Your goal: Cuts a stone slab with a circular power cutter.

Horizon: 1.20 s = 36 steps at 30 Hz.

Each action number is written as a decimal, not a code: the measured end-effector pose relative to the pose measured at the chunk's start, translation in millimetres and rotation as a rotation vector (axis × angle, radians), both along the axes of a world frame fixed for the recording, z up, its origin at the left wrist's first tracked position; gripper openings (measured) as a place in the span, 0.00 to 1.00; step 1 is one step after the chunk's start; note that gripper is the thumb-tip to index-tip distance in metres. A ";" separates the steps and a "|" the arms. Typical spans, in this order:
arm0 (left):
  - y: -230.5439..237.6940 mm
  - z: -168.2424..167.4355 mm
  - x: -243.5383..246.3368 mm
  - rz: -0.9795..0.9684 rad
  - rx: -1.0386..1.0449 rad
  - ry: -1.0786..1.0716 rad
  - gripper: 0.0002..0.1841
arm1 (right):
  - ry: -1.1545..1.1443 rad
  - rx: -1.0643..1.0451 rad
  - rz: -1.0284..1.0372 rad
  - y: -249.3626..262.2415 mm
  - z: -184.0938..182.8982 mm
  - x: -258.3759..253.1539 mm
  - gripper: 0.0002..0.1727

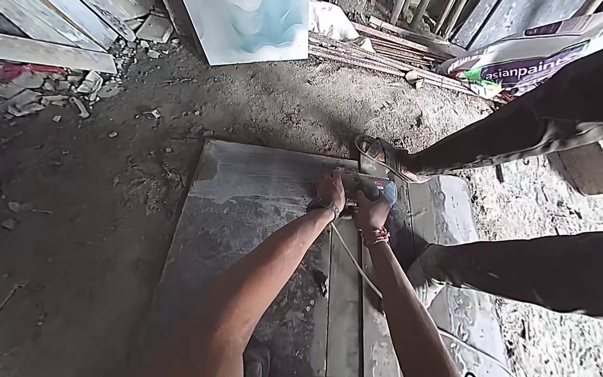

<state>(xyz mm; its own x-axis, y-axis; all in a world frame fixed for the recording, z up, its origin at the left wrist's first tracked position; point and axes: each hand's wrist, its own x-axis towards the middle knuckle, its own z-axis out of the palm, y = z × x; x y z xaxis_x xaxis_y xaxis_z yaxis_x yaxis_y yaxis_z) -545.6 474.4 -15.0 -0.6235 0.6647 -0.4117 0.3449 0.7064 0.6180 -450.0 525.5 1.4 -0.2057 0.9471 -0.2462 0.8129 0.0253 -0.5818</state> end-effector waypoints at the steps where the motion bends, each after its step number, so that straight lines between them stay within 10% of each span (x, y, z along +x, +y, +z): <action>1: 0.7 0.0 -0.8 0.001 0.003 0.002 0.30 | 0.000 0.003 0.003 0.5 -0.4 -0.6 0.18; 36: 23.7 8.4 -24.5 0.033 -0.023 -0.024 0.31 | 0.049 -0.025 0.009 20.2 4.1 -24.5 0.17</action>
<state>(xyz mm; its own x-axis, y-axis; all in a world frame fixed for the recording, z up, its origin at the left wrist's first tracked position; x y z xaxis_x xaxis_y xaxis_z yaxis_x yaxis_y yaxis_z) -570.0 498.1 -6.6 -0.6348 0.6343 -0.4412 0.3067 0.7310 0.6096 -474.5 545.7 5.5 -0.2265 0.9388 -0.2594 0.7832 0.0172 -0.6216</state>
